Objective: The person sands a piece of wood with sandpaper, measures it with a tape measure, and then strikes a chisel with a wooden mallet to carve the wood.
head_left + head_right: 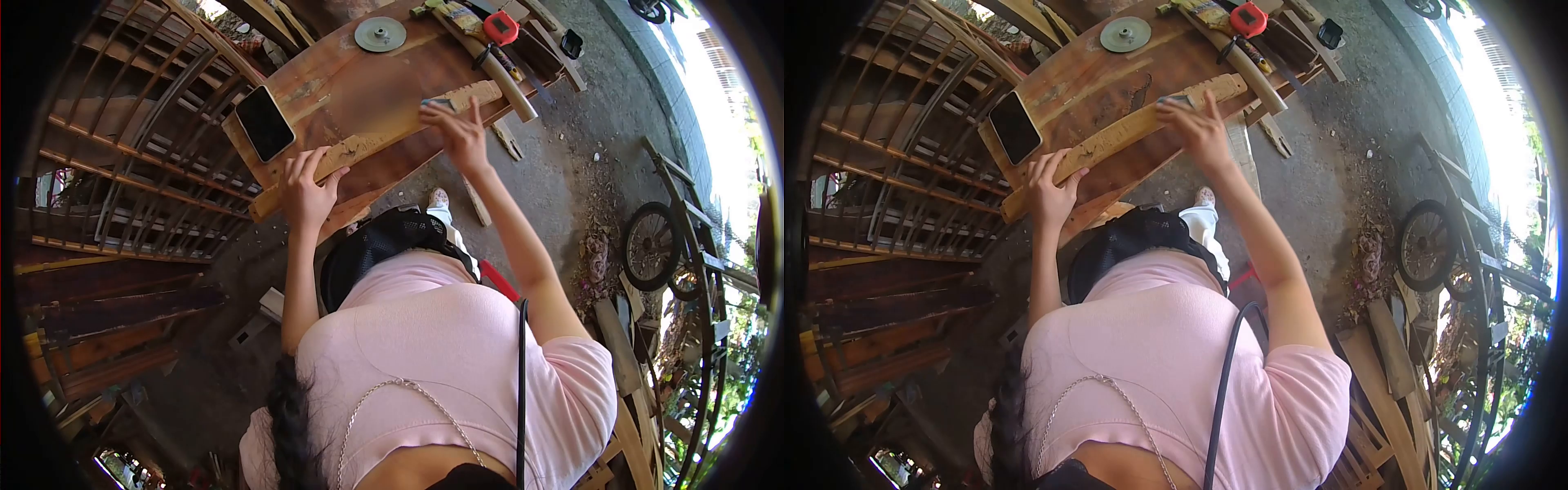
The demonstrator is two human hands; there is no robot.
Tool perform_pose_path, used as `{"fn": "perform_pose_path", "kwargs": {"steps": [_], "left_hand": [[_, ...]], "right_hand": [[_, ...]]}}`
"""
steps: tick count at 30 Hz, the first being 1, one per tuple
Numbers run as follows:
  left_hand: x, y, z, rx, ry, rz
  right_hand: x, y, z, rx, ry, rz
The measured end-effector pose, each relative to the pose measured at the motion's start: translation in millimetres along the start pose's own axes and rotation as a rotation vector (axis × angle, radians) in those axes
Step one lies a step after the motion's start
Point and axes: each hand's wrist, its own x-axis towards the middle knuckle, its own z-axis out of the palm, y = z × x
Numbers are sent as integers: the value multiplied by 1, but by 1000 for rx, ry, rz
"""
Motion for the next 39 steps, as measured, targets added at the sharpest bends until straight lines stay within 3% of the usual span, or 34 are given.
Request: {"fn": "perform_pose_path", "kwargs": {"steps": [2, 3, 7, 9, 13, 16, 18, 21, 23, 25, 27, 30, 33, 37, 39], "left_hand": [[0, 0, -1, -20, -9, -1], [1, 0, -1, -37, -14, -7], [3, 10, -13, -83, -103, -112], [5, 7, -19, -137, -251, -155], [8, 6, -18, -106, -286, -165], [12, 3, -16, -57, -268, -99], [18, -2, -16, 77, -212, 158], [22, -13, -7, 37, -175, 238], [24, -14, -6, 17, -199, 214], [23, -15, -7, 5, -228, 188], [22, -15, -7, 2, -217, 167], [22, -17, -6, -19, -228, 162], [23, -16, -6, -9, -235, 159], [21, -16, -6, -15, -232, 140], [21, -17, -7, -16, -230, 141]], "right_hand": [[6, 39, -19, -165, 63, 10], [8, 50, -27, -158, 128, 117], [9, 35, -14, -180, 222, 177], [1, -5, 6, -112, 101, 111], [-11, -31, 7, 0, -107, -26], [-9, 27, -4, -144, -57, 40], [-3, 53, -13, -191, 44, 116], [-3, 35, -2, -151, 25, 143], [-4, 1, 12, -130, -23, 94], [-7, -18, 23, 114, -87, -43], [0, 6, 2, -36, -131, -45], [4, 59, -18, -140, 60, 111], [4, 37, -5, -132, 153, 175], [-6, -19, 21, 170, -23, 65], [1, 6, 3, 53, -44, 31]]}}
